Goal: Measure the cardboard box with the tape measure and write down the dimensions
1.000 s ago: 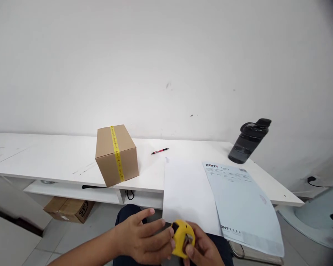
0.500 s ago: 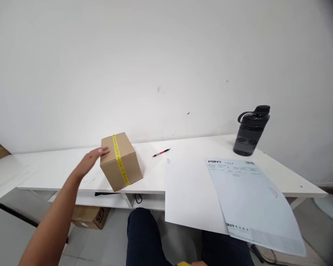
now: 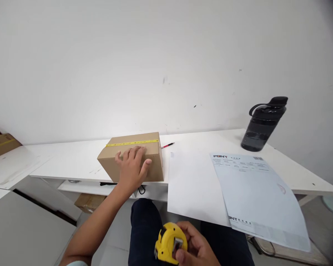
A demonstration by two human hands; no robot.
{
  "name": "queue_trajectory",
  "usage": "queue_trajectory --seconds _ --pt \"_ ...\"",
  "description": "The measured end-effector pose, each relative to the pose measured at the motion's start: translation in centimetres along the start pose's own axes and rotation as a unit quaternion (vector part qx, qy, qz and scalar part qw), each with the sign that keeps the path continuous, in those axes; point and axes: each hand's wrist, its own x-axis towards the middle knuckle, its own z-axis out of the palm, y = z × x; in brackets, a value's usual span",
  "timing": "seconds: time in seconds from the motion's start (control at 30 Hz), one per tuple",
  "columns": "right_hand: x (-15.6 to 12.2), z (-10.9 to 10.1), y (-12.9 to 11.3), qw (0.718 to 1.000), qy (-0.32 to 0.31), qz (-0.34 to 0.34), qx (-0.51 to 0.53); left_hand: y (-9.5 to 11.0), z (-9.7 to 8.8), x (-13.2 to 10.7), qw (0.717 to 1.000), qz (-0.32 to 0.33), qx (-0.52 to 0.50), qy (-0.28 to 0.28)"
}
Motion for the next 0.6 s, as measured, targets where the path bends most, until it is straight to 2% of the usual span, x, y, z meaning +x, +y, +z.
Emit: queue_trajectory --seconds 0.07,0.13,0.2,0.23,0.33,0.43,0.5,0.53,0.6 --pt "0.3 -0.9 -2.3 0.998 0.010 -0.024 -0.054 0.9 -1.3 -1.5 0.988 0.112 -0.102 -0.006" --pt "0.7 -1.6 -4.6 0.994 0.010 -0.053 -0.091 1.7 -2.8 -3.1 0.944 0.272 -0.184 -0.042" --pt "1.0 -1.7 -6.4 0.990 0.005 -0.069 -0.122 2.4 -4.0 -4.6 0.901 0.385 -0.192 -0.058" --pt "1.1 -1.6 -7.2 0.988 0.003 -0.072 -0.136 2.7 -4.6 -5.1 0.894 0.410 -0.176 -0.051" --pt "1.7 -0.6 -8.8 0.981 -0.010 -0.079 -0.177 2.9 -5.7 -6.0 0.901 0.417 -0.120 -0.005" --pt "3.1 0.3 -10.2 0.964 -0.026 -0.122 -0.233 0.6 -6.1 -5.8 0.911 0.405 -0.076 0.017" --pt "4.5 0.2 -11.6 0.946 -0.008 -0.178 -0.269 -2.8 -6.1 -5.1 0.929 0.364 -0.039 0.048" --pt "5.4 0.0 -12.4 0.935 0.014 -0.213 -0.283 -5.0 -6.1 -4.5 0.943 0.324 -0.020 0.071" --pt "7.3 -0.7 -14.2 0.904 0.071 -0.284 -0.311 -10.1 -6.1 -3.3 0.976 0.190 0.003 0.109"
